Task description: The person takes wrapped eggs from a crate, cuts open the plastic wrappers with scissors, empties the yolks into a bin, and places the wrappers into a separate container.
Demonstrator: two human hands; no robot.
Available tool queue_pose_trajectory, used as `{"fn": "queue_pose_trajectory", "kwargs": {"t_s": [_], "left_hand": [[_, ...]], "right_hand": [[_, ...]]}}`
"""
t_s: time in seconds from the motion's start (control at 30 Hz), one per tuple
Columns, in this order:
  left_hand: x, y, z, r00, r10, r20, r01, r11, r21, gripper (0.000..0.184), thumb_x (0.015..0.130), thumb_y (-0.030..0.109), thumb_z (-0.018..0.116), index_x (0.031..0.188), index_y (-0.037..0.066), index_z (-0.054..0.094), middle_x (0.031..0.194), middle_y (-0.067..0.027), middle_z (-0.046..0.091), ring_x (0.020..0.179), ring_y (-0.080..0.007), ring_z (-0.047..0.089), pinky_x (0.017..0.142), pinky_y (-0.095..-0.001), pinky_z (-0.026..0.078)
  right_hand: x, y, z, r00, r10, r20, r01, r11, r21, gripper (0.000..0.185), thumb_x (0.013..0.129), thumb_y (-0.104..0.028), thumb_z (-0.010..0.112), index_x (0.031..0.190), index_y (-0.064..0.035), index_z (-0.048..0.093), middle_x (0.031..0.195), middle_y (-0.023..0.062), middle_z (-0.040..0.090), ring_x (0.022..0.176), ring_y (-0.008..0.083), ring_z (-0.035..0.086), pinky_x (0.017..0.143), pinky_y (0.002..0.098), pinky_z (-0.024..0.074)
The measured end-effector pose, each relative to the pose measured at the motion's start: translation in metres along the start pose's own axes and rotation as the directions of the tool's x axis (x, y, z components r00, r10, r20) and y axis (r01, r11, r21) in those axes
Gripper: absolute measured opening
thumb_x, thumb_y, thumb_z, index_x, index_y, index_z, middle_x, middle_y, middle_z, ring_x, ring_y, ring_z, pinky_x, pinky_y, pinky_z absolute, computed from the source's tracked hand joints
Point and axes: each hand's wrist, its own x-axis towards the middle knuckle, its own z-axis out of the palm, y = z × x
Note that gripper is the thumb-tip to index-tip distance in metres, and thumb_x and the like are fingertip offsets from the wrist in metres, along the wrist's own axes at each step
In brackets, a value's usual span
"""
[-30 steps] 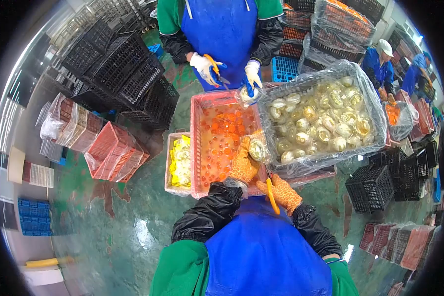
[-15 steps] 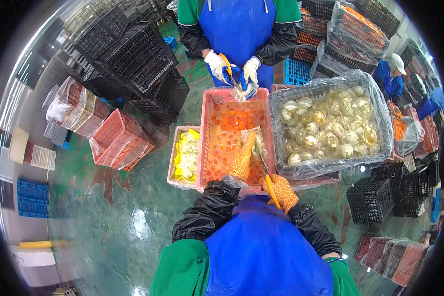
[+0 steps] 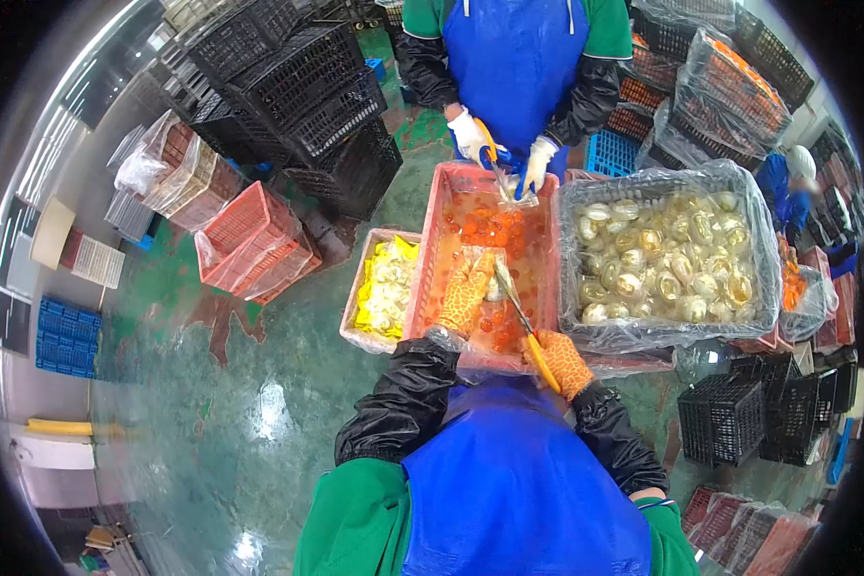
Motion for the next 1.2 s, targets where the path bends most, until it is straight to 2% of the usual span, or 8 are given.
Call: {"fn": "queue_pose_trajectory", "kwargs": {"t_s": [0.43,0.73,0.8,0.97,1.03,1.1,1.17,1.2], "left_hand": [[0.023,-0.056,-0.014,0.993,-0.107,0.056,0.117,0.730,-0.673,0.018,0.096,0.024,0.053,0.106,0.009,0.056,0.092,-0.0079,0.063,0.079,-0.0195,0.064,0.063,-0.0316,0.057],[0.013,-0.075,-0.002,0.989,0.050,-0.137,-0.060,0.995,-0.076,0.022,0.097,0.030,0.045,0.101,0.013,0.058,0.085,-0.0027,0.062,0.068,-0.0132,0.060,0.054,-0.0256,0.050],[0.009,-0.050,0.016,0.946,-0.308,-0.095,0.164,0.713,-0.682,0.026,0.098,0.035,0.044,0.100,0.014,0.058,0.080,-0.0023,0.060,0.062,-0.0145,0.058,0.055,-0.0279,0.049],[0.032,-0.112,-0.020,0.958,-0.283,0.044,0.239,0.707,-0.666,0.029,0.098,0.040,0.046,0.097,0.014,0.058,0.079,-0.0026,0.061,0.054,-0.0111,0.051,0.045,-0.0219,0.044],[0.037,-0.119,-0.038,0.994,0.106,0.030,-0.110,0.966,0.236,0.019,0.094,0.026,0.053,0.106,0.012,0.058,0.090,-0.0050,0.063,0.068,-0.0153,0.060,0.051,-0.0260,0.049],[0.023,-0.084,-0.036,0.934,0.330,0.135,-0.323,0.626,0.709,0.022,0.092,0.020,0.058,0.113,0.011,0.057,0.097,-0.0064,0.065,0.077,-0.0181,0.066,0.051,-0.0271,0.052],[-0.001,-0.013,-0.015,0.879,-0.442,0.180,0.475,0.771,-0.424,0.026,0.098,0.034,0.049,0.110,0.013,0.056,0.088,-0.0033,0.063,0.066,-0.0129,0.061,0.061,-0.0291,0.057],[-0.003,-0.006,-0.023,0.879,-0.370,0.300,0.462,0.816,-0.347,0.028,0.096,0.032,0.053,0.115,0.012,0.055,0.096,-0.0050,0.064,0.083,-0.0175,0.065,0.074,-0.0366,0.059]], "right_hand": [[0.003,-0.011,-0.014,0.639,-0.279,0.716,-0.382,0.693,0.611,0.050,0.100,-0.041,0.038,0.061,-0.0098,0.046,0.041,-0.0055,0.034,0.029,0.0061,0.027,0.032,0.0257,0.0258],[0.015,0.005,0.001,0.572,-0.388,0.723,-0.458,0.580,0.674,0.047,0.100,-0.041,0.038,0.068,-0.0084,0.050,0.042,-0.0039,0.037,0.030,0.0067,0.029,0.033,0.0249,0.0269],[0.018,0.010,0.003,0.490,-0.446,0.749,-0.579,0.476,0.662,0.048,0.101,-0.041,0.037,0.067,-0.0087,0.048,0.043,-0.0038,0.037,0.030,0.0062,0.029,0.033,0.0245,0.0266],[0.031,0.025,0.007,0.434,-0.524,0.733,-0.580,0.459,0.673,0.046,0.099,-0.045,0.040,0.069,-0.0100,0.048,0.044,-0.0047,0.037,0.031,0.0066,0.028,0.034,0.0239,0.0278],[0.032,0.027,0.002,0.412,-0.548,0.728,-0.528,0.507,0.681,0.045,0.097,-0.047,0.043,0.072,-0.0097,0.050,0.045,-0.0050,0.037,0.031,0.0070,0.028,0.034,0.0236,0.0287],[0.012,0.014,-0.009,0.898,-0.088,0.431,-0.142,0.870,0.473,0.047,0.092,-0.051,0.052,0.072,-0.0079,0.053,0.047,-0.0043,0.037,0.032,0.0074,0.028,0.035,0.0236,0.0322],[-0.002,-0.013,-0.021,0.935,-0.052,0.351,-0.077,0.936,0.345,0.048,0.087,-0.052,0.059,0.074,-0.0057,0.056,0.048,-0.0040,0.036,0.034,0.0080,0.033,0.036,0.0237,0.0354],[-0.004,-0.018,-0.027,0.953,0.017,0.304,-0.078,0.979,0.191,0.048,0.087,-0.052,0.060,0.075,-0.0050,0.057,0.048,-0.0033,0.039,0.035,0.0085,0.037,0.037,0.0239,0.0365]]}}
